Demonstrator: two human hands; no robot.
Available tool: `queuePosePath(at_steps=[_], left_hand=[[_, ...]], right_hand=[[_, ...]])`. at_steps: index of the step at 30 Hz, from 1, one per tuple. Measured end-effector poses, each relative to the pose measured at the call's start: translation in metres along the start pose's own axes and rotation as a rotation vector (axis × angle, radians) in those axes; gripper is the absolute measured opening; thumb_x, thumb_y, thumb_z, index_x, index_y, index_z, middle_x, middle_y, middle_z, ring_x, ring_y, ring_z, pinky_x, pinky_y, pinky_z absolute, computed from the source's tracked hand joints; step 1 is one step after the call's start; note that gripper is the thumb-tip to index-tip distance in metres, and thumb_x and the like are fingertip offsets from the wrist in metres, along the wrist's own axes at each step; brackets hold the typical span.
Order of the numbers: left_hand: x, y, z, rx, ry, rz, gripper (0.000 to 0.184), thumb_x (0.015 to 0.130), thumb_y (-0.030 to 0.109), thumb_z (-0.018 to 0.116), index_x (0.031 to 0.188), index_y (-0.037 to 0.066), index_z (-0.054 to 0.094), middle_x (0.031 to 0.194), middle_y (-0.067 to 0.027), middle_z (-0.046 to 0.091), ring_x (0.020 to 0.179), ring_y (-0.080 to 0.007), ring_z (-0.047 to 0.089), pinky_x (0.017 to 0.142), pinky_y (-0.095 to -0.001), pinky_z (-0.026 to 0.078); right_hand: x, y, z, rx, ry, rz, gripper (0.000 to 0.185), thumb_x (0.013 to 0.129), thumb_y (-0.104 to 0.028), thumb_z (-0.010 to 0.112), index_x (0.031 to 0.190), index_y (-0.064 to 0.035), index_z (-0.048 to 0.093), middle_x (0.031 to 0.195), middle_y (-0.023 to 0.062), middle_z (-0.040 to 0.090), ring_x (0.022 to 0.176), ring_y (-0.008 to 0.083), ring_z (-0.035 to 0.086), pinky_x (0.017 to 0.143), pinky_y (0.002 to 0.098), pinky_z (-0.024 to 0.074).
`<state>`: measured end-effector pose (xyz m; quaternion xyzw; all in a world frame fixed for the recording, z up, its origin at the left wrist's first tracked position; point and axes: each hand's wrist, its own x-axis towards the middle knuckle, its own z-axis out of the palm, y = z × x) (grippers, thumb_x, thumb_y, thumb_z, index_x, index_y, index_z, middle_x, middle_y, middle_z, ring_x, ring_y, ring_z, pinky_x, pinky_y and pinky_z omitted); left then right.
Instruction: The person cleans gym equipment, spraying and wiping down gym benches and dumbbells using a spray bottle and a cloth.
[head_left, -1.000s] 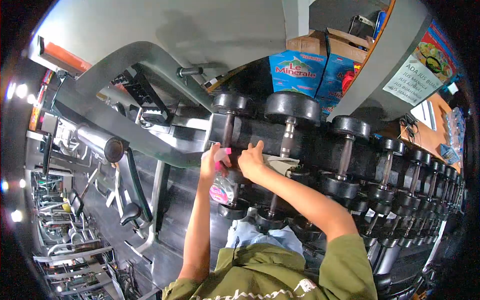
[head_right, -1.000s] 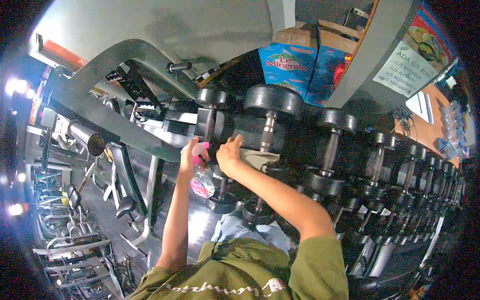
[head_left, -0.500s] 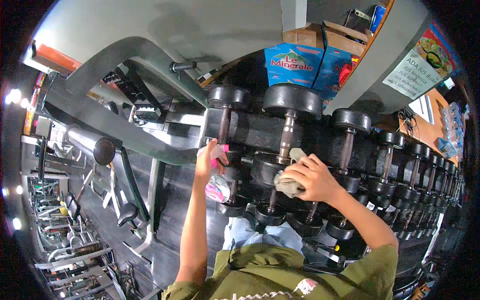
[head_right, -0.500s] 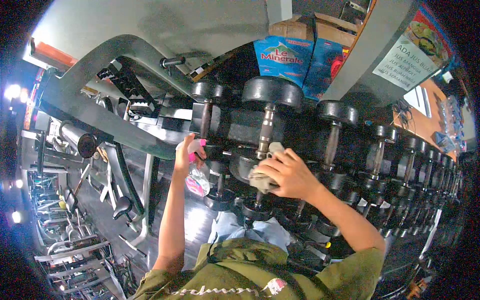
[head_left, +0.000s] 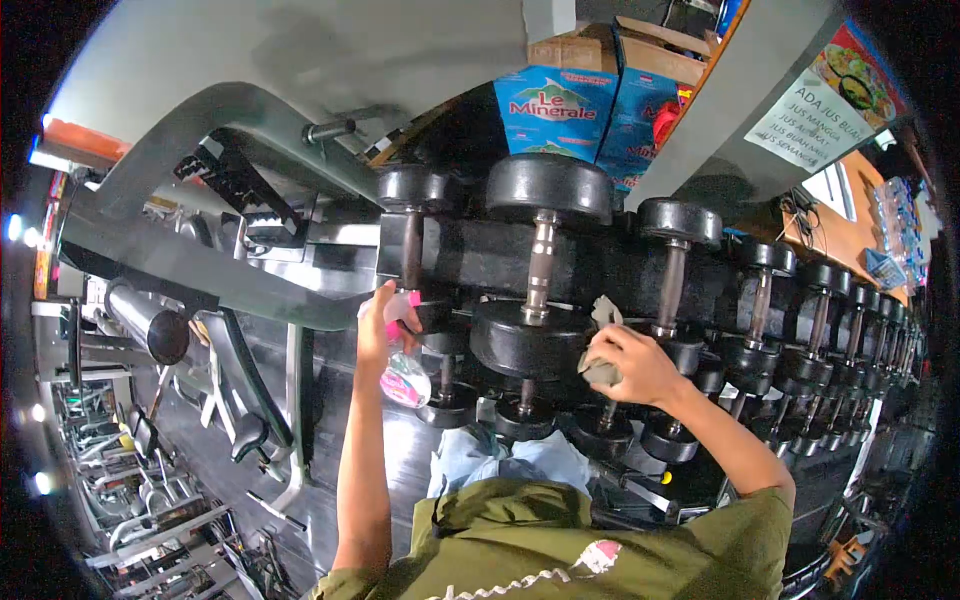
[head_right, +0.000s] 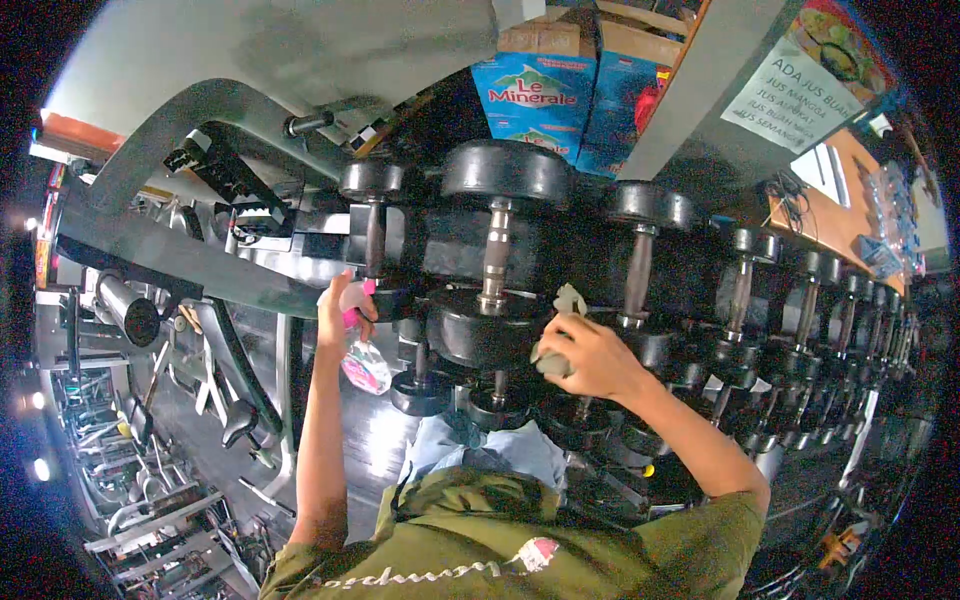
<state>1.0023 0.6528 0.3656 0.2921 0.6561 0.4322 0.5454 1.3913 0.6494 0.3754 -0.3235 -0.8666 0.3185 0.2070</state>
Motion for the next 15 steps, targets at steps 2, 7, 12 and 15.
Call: queuePosePath(at_steps=[2, 7, 12, 15], left_hand=[[0.0, 0.0, 0.0, 0.011, 0.022, 0.015, 0.061, 0.093, 0.053, 0.046, 0.068, -0.001, 0.058, 0.059, -0.0135, 0.058, 0.035, -0.0207, 0.05, 0.036, -0.0316, 0.044], [-0.002, 0.0, 0.001, 0.024, 0.016, 0.003, 0.061, 0.092, 0.055, 0.046, 0.07, 0.0, 0.059, 0.059, -0.0135, 0.059, 0.035, -0.0215, 0.05, 0.035, -0.0322, 0.043], [-0.003, -0.002, 0.006, 0.025, 0.023, 0.052, 0.062, 0.093, 0.054, 0.044, 0.067, 0.0, 0.059, 0.058, -0.0135, 0.058, 0.035, -0.0217, 0.051, 0.034, -0.0321, 0.041], [-0.002, -0.011, 0.004, -0.018, -0.021, 0.107, 0.061, 0.096, 0.051, 0.047, 0.072, -0.003, 0.061, 0.061, -0.0147, 0.059, 0.036, -0.0217, 0.052, 0.033, -0.0299, 0.038]], right_hand=[[0.001, -0.004, 0.006, -0.027, 0.012, -0.128, 0.038, 0.061, -0.01, 0.078, 0.097, -0.014, 0.063, 0.103, 0.0028, 0.06, 0.093, 0.0233, 0.062, 0.078, 0.0358, 0.0558], [0.001, 0.007, 0.017, 0.0, 0.149, -0.246, 0.044, 0.058, -0.007, 0.079, 0.098, -0.015, 0.064, 0.103, 0.0027, 0.06, 0.092, 0.0246, 0.061, 0.078, 0.0357, 0.0557], [0.008, 0.008, 0.003, -0.096, -0.01, 0.104, 0.037, 0.06, -0.005, 0.076, 0.092, -0.0104, 0.058, 0.096, 0.0073, 0.057, 0.094, 0.0303, 0.06, 0.078, 0.0412, 0.0541], [0.036, 0.005, -0.027, -0.003, -0.302, 0.267, 0.034, 0.06, -0.012, 0.077, 0.086, -0.0058, 0.055, 0.09, 0.0112, 0.058, 0.085, 0.0344, 0.061, 0.074, 0.0434, 0.0511]])
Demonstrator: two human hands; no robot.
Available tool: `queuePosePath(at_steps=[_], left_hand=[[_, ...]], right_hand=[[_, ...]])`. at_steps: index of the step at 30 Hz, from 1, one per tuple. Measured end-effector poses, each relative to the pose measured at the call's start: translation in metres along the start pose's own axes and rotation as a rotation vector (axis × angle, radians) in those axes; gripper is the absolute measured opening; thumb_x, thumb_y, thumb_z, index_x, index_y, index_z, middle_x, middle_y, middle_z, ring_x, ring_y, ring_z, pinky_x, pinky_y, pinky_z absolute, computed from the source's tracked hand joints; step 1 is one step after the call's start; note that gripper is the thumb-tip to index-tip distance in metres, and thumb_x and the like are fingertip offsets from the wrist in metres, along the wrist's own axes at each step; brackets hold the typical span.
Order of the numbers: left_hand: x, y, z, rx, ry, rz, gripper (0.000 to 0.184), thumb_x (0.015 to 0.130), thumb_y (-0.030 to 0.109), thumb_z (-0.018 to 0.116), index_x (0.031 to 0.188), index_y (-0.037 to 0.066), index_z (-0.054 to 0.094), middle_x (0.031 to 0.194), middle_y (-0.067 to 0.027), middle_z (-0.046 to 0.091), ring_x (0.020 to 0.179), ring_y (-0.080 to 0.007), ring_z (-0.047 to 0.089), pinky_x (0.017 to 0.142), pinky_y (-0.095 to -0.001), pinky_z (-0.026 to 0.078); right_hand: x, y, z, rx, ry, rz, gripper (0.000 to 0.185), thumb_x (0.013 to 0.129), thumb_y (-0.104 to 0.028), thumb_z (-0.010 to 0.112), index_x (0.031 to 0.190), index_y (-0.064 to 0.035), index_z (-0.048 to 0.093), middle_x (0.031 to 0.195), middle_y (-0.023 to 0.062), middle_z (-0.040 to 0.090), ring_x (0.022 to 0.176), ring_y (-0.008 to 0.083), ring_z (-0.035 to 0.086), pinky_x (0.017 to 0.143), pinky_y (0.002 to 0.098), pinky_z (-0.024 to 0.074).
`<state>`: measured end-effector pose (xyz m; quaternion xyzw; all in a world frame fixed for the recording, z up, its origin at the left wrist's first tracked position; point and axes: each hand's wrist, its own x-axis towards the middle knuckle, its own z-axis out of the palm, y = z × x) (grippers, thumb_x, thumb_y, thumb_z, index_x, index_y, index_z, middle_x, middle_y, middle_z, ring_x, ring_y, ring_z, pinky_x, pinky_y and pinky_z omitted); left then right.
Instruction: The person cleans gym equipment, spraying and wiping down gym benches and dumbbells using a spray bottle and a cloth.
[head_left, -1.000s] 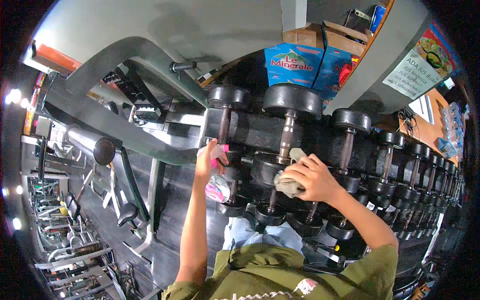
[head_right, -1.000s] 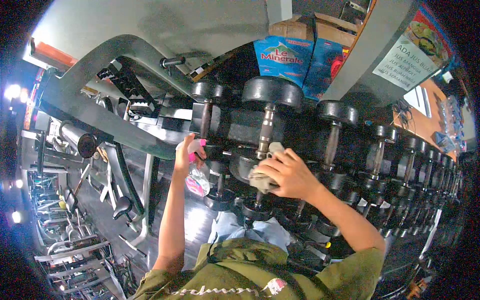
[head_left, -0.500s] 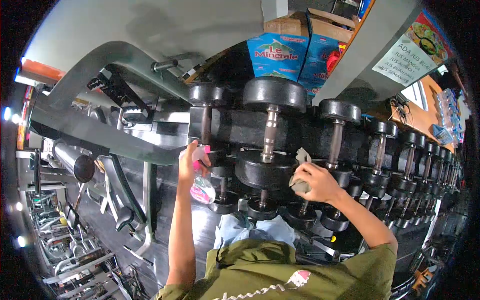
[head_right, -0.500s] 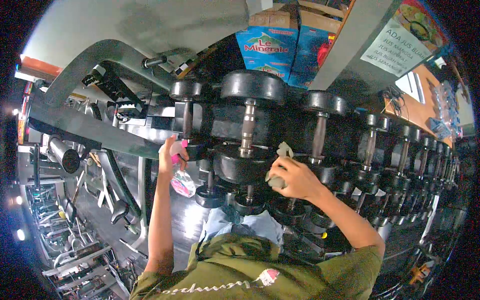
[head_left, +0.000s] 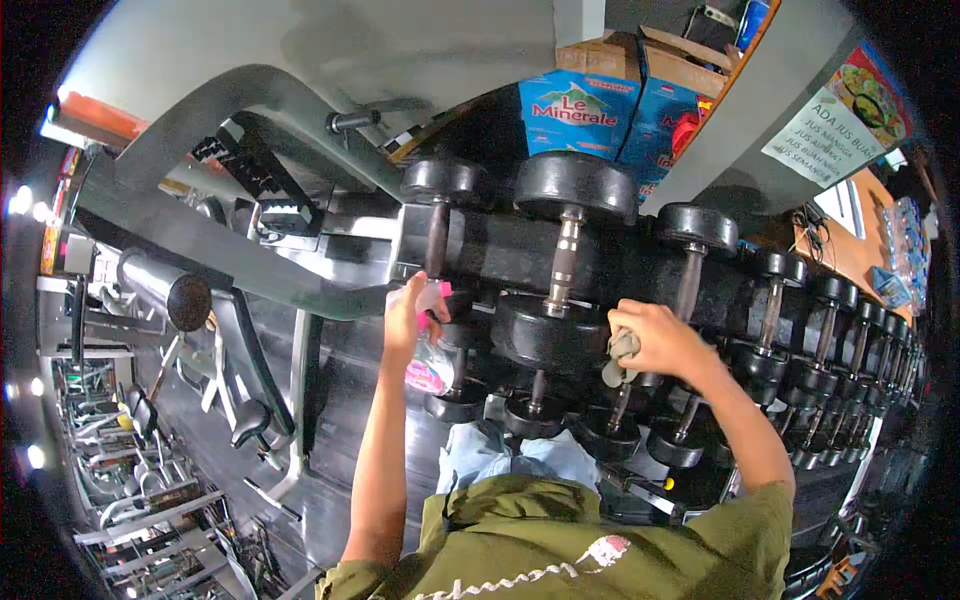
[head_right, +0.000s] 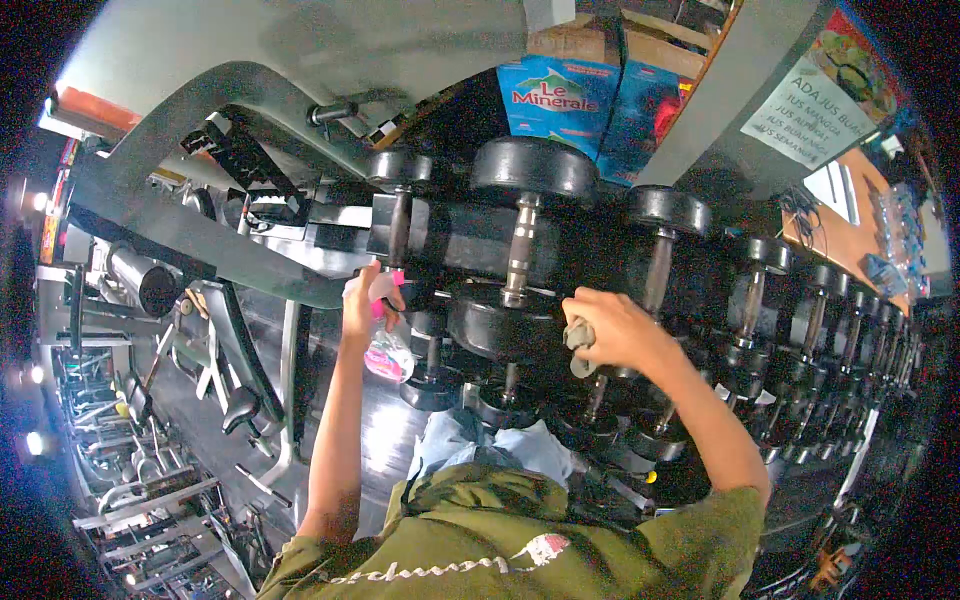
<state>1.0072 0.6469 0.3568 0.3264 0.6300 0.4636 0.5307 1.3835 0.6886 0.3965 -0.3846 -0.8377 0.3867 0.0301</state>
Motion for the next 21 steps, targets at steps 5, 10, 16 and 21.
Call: queuePosePath(at_steps=[5, 10, 16, 21], left_hand=[[-0.003, 0.004, 0.003, 0.003, -0.022, 0.004, 0.06, 0.096, 0.049, 0.048, 0.075, -0.004, 0.064, 0.06, -0.0132, 0.059, 0.037, -0.02, 0.052, 0.033, -0.029, 0.038], [-0.003, 0.006, 0.003, 0.059, -0.019, 0.011, 0.06, 0.095, 0.05, 0.048, 0.076, -0.004, 0.065, 0.06, -0.0123, 0.06, 0.038, -0.0194, 0.053, 0.034, -0.0295, 0.038], [0.004, 0.007, -0.008, 0.134, -0.144, -0.05, 0.06, 0.094, 0.054, 0.047, 0.086, -0.003, 0.064, 0.064, -0.0128, 0.061, 0.035, -0.0187, 0.048, 0.038, -0.0298, 0.042], [0.008, 0.004, -0.01, 0.156, -0.192, -0.025, 0.055, 0.093, 0.052, 0.046, 0.086, 0.0, 0.062, 0.062, -0.0119, 0.059, 0.035, -0.0193, 0.047, 0.034, -0.029, 0.039]], right_hand=[[0.037, -0.017, -0.057, 0.085, -0.162, 0.016, 0.03, 0.063, -0.014, 0.076, 0.088, -0.0037, 0.061, 0.08, 0.0088, 0.066, 0.073, 0.0188, 0.064, 0.066, 0.0326, 0.05], [0.028, -0.06, -0.03, 0.58, 0.325, 0.0, 0.028, 0.072, -0.009, 0.074, 0.097, -0.0034, 0.062, 0.086, 0.0035, 0.067, 0.08, 0.0097, 0.062, 0.073, 0.0294, 0.0507], [0.02, -0.104, 0.098, 0.925, 1.35, 0.186, 0.035, 0.083, -0.008, 0.07, 0.114, -0.0022, 0.054, 0.109, 0.006, 0.059, 0.102, 0.0142, 0.055, 0.091, 0.0281, 0.0428], [0.021, -0.106, 0.199, 1.566, 1.862, 0.205, 0.039, 0.089, -0.018, 0.059, 0.126, -0.0093, 0.048, 0.124, 0.0069, 0.053, 0.116, 0.0218, 0.051, 0.101, 0.039, 0.04]])
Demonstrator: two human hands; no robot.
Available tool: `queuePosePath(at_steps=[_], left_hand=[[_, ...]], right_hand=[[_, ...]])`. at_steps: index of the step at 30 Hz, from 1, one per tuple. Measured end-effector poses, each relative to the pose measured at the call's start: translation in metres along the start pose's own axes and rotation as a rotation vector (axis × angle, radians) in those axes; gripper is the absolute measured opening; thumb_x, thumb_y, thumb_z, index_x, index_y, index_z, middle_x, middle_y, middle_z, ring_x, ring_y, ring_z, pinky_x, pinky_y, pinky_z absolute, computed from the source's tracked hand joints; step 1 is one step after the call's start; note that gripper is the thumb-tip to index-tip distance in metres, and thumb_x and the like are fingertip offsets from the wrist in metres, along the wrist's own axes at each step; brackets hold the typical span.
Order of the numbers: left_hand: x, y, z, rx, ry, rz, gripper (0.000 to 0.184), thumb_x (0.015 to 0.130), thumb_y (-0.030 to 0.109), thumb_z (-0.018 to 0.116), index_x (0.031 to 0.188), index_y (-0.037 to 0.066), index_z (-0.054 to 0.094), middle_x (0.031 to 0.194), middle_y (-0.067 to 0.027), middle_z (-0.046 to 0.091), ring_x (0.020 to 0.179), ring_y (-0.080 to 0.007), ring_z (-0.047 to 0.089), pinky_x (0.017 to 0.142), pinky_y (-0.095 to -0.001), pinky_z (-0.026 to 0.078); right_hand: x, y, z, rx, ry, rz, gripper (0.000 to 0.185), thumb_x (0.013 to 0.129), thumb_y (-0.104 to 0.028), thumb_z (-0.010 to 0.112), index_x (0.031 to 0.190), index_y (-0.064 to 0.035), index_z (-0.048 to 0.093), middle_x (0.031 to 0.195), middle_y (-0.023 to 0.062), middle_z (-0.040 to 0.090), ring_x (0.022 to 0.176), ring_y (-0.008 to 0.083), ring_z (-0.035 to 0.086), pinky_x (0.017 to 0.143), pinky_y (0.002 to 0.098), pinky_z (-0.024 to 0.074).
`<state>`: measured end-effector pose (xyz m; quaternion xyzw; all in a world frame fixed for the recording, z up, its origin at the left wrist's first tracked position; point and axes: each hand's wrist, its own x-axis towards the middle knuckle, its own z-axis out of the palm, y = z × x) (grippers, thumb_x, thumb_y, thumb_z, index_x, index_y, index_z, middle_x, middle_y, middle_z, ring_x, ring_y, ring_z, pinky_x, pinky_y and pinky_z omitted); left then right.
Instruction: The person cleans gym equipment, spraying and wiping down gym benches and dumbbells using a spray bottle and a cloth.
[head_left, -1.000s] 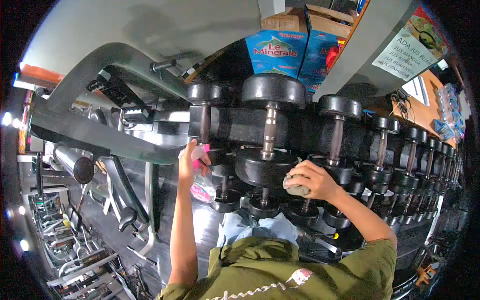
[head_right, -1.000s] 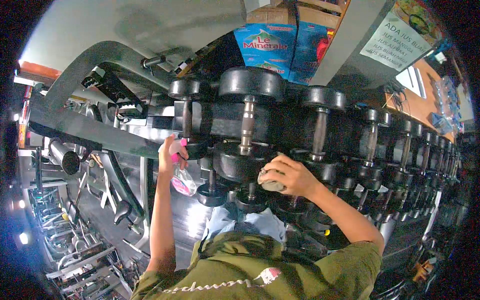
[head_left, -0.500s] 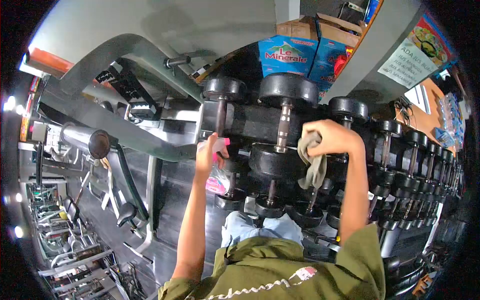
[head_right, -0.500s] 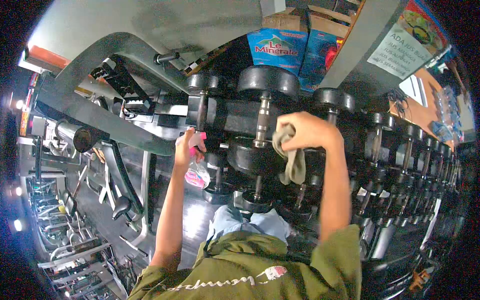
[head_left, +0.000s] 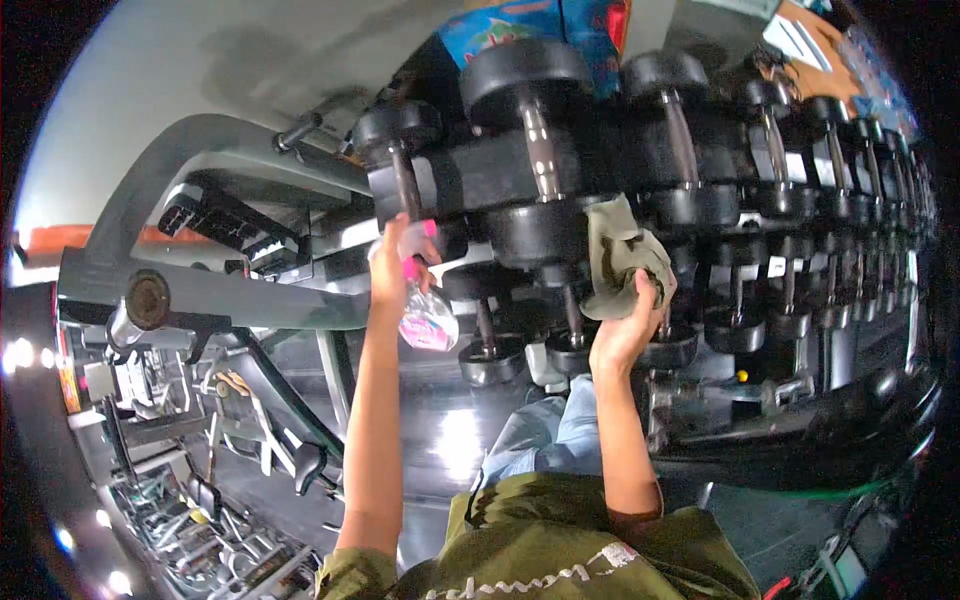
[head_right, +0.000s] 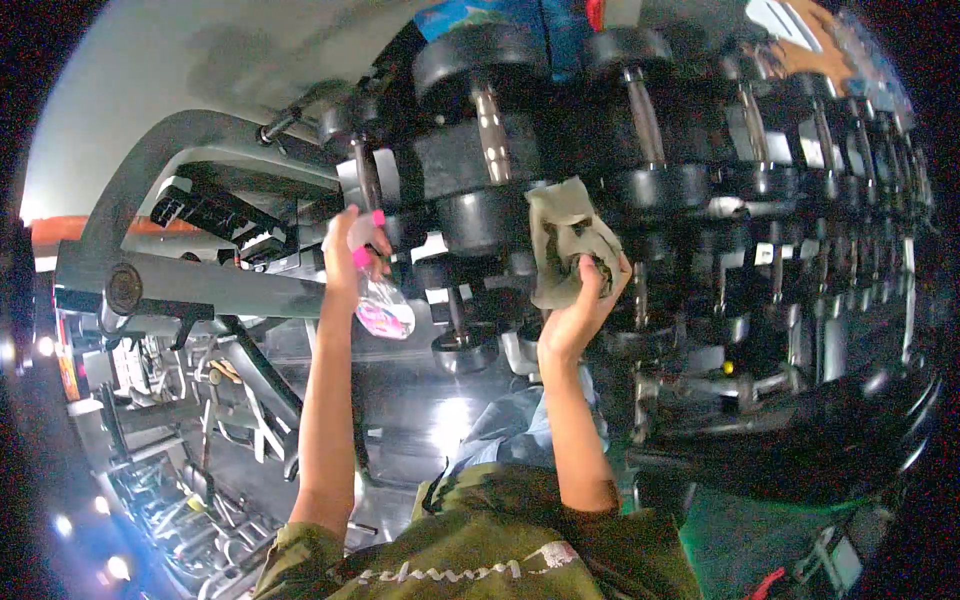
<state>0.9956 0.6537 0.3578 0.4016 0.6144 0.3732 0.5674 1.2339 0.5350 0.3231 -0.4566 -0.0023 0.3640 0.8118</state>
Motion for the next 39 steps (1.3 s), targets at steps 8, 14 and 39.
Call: queuePosePath(at_steps=[8, 14, 39], left_hand=[[-0.002, 0.004, 0.0, 0.06, -0.02, 0.06, 0.053, 0.092, 0.051, 0.046, 0.088, 0.001, 0.062, 0.064, -0.01, 0.059, 0.033, -0.017, 0.044, 0.035, -0.0296, 0.041], [-0.004, 0.009, 0.006, 0.044, -0.001, 0.066, 0.05, 0.091, 0.05, 0.047, 0.075, 0.003, 0.059, 0.064, -0.0095, 0.058, 0.032, -0.017, 0.042, 0.039, -0.0321, 0.044], [-0.004, 0.015, 0.005, 0.051, 0.012, -0.042, 0.055, 0.09, 0.052, 0.046, 0.072, 0.002, 0.057, 0.061, -0.0117, 0.057, 0.033, -0.0187, 0.043, 0.038, -0.031, 0.043]], right_hand=[[-0.031, 0.059, 0.045, -0.163, 0.226, -0.259, 0.044, 0.095, -0.028, 0.056, 0.13, -0.0094, 0.037, 0.124, 0.0124, 0.047, 0.112, 0.0212, 0.046, 0.099, 0.0392, 0.0362], [-0.061, 0.137, 0.048, -0.502, 0.111, -0.682, 0.046, 0.094, -0.002, 0.057, 0.13, -0.0013, 0.028, 0.129, 0.0194, 0.033, 0.125, 0.0279, 0.032, 0.107, 0.0421, 0.0262], [-0.016, 0.156, 0.037, -0.246, 0.343, -0.348, 0.041, 0.097, -0.009, 0.041, 0.135, -0.0028, 0.027, 0.133, 0.0218, 0.037, 0.116, 0.0274, 0.043, 0.104, 0.0407, 0.0348]])
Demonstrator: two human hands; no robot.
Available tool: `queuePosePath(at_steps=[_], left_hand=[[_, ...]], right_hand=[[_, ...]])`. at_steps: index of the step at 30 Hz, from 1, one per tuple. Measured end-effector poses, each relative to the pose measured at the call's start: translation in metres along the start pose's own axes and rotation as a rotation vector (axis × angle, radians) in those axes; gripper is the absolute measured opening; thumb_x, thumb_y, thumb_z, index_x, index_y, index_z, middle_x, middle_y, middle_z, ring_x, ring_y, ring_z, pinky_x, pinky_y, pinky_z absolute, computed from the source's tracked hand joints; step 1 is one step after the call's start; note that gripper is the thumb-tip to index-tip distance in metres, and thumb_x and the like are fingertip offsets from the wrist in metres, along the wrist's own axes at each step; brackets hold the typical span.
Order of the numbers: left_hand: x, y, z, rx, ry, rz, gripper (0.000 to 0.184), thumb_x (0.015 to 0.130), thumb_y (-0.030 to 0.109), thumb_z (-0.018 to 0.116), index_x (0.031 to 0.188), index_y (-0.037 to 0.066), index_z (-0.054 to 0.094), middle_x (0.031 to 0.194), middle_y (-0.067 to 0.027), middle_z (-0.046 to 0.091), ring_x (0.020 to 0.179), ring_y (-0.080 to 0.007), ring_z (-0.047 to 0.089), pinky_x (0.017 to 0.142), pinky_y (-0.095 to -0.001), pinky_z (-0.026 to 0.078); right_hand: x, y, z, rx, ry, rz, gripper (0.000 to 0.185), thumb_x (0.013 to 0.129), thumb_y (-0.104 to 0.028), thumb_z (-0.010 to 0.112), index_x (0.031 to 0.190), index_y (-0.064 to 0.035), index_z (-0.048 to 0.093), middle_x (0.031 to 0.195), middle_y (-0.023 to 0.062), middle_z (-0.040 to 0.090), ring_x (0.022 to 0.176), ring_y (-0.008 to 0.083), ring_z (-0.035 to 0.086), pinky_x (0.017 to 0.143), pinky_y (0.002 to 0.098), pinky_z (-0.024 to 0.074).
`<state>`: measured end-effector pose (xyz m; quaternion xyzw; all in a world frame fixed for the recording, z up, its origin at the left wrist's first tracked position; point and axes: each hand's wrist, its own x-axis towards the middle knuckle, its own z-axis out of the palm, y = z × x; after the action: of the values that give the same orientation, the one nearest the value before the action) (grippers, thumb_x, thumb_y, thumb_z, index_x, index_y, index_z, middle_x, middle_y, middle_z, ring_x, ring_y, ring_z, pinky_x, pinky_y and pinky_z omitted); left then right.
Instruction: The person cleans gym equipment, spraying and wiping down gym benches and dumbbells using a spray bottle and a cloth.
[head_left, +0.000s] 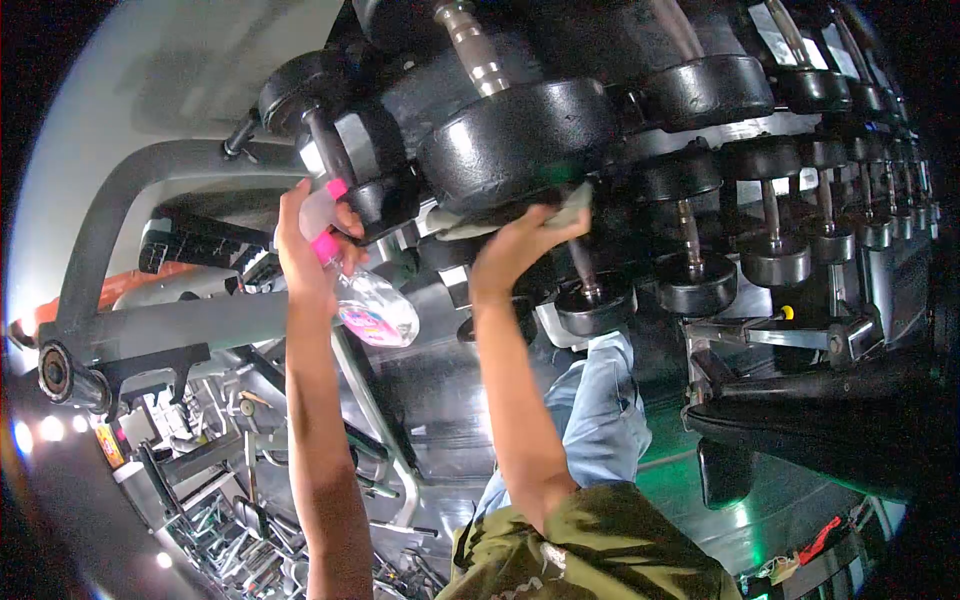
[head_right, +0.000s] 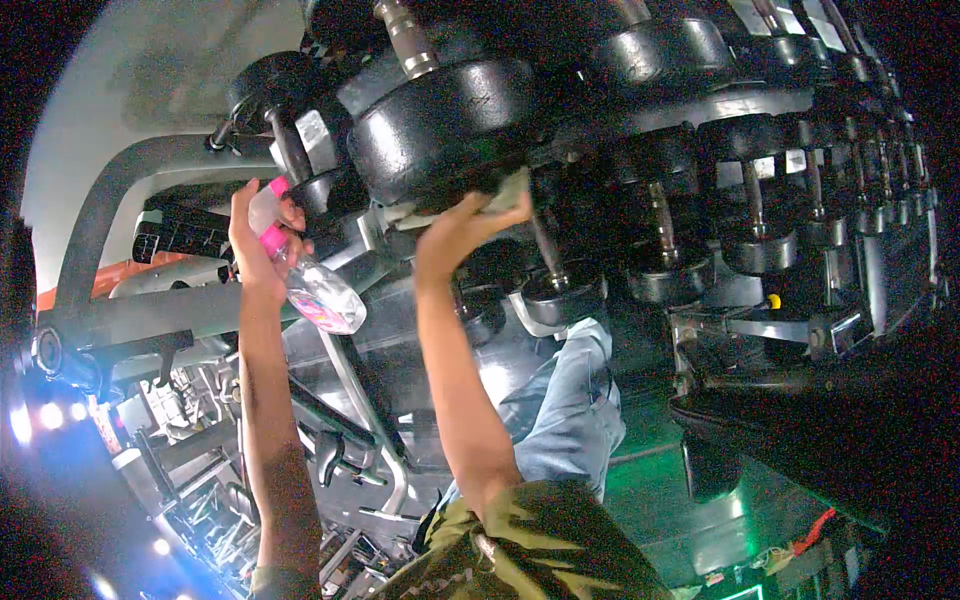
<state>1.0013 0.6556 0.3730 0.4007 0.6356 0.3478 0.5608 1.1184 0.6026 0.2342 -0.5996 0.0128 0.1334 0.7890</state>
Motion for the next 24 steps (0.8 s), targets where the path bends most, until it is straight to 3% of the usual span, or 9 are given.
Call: queuePosePath(at_steps=[4, 7, 9, 13, 15, 19, 22, 24], left_hand=[[-0.003, 0.001, 0.005, 0.031, 0.021, 0.015, 0.054, 0.089, 0.054, 0.046, 0.069, 0.005, 0.055, 0.062, -0.009, 0.056, 0.033, -0.0167, 0.041, 0.041, -0.0309, 0.042], [-0.003, 0.002, 0.004, 0.063, 0.027, 0.006, 0.053, 0.088, 0.056, 0.047, 0.067, 0.009, 0.054, 0.063, -0.0062, 0.056, 0.033, -0.0147, 0.039, 0.043, -0.0307, 0.042], [-0.001, 0.0, 0.002, 0.067, 0.014, 0.009, 0.053, 0.088, 0.057, 0.047, 0.067, 0.008, 0.054, 0.063, -0.0062, 0.056, 0.033, -0.0147, 0.039, 0.043, -0.0306, 0.042], [0.002, -0.003, -0.002, 0.044, -0.014, 0.014, 0.054, 0.088, 0.057, 0.047, 0.067, 0.008, 0.054, 0.062, -0.0062, 0.056, 0.033, -0.0149, 0.041, 0.041, -0.0315, 0.044], [0.002, -0.002, -0.002, 0.044, -0.029, 0.022, 0.055, 0.088, 0.057, 0.047, 0.067, 0.007, 0.054, 0.062, -0.0063, 0.056, 0.033, -0.015, 0.041, 0.041, -0.0319, 0.044], [0.002, -0.002, -0.001, 0.049, 0.016, 0.029, 0.055, 0.089, 0.057, 0.046, 0.067, 0.007, 0.054, 0.061, -0.0069, 0.055, 0.032, -0.0158, 0.041, 0.041, -0.0317, 0.046], [0.003, -0.004, 0.0, 0.005, 0.018, 0.021, 0.054, 0.089, 0.056, 0.046, 0.067, 0.007, 0.054, 0.061, -0.0074, 0.055, 0.032, -0.0157, 0.041, 0.04, -0.0319, 0.045], [0.001, -0.003, 0.001, 0.012, -0.006, 0.009, 0.054, 0.089, 0.055, 0.047, 0.067, 0.007, 0.055, 0.061, -0.0081, 0.055, 0.033, -0.0163, 0.042, 0.04, -0.0318, 0.045]], right_hand=[[0.046, -0.049, 0.008, 0.198, 0.063, 0.161, 0.042, 0.096, -0.01, 0.039, 0.136, -0.0029, 0.026, 0.134, 0.0225, 0.036, 0.12, 0.0285, 0.041, 0.105, 0.0405, 0.0342], [0.01, -0.07, 0.004, -0.013, 0.092, -0.006, 0.04, 0.095, -0.007, 0.043, 0.133, -0.0042, 0.029, 0.134, 0.0213, 0.037, 0.121, 0.0273, 0.04, 0.104, 0.04, 0.0349], [-0.029, -0.054, -0.004, -0.361, -0.05, -0.252, 0.042, 0.093, -0.001, 0.047, 0.131, -0.0048, 0.029, 0.13, 0.0186, 0.039, 0.118, 0.0243, 0.041, 0.101, 0.0387, 0.0362], [-0.066, 0.011, -0.013, -0.133, -0.25, -0.234, 0.046, 0.091, 0.004, 0.049, 0.13, -0.0056, 0.028, 0.127, 0.0164, 0.038, 0.114, 0.0231, 0.042, 0.099, 0.0374, 0.0362], [-0.054, 0.026, -0.009, -0.098, -0.154, 0.151, 0.046, 0.09, 0.006, 0.047, 0.131, -0.0056, 0.027, 0.125, 0.0164, 0.038, 0.113, 0.0225, 0.041, 0.099, 0.0368, 0.0356], [0.007, 0.002, -0.009, 0.037, -0.11, 0.127, 0.04, 0.095, -0.002, 0.042, 0.132, -0.0064, 0.028, 0.122, 0.0168, 0.041, 0.11, 0.0221, 0.044, 0.1, 0.0366, 0.0349], [0.028, -0.057, 0.001, 0.102, 0.022, 0.291, 0.036, 0.097, -0.009, 0.042, 0.131, -0.0043, 0.031, 0.126, 0.0182, 0.041, 0.109, 0.025, 0.046, 0.1, 0.0363, 0.0355], [0.014, -0.064, -0.002, 0.032, -0.004, 0.186, 0.036, 0.097, -0.01, 0.043, 0.13, -0.0035, 0.031, 0.126, 0.0179, 0.041, 0.111, 0.0258, 0.046, 0.1, 0.0364, 0.0347]])
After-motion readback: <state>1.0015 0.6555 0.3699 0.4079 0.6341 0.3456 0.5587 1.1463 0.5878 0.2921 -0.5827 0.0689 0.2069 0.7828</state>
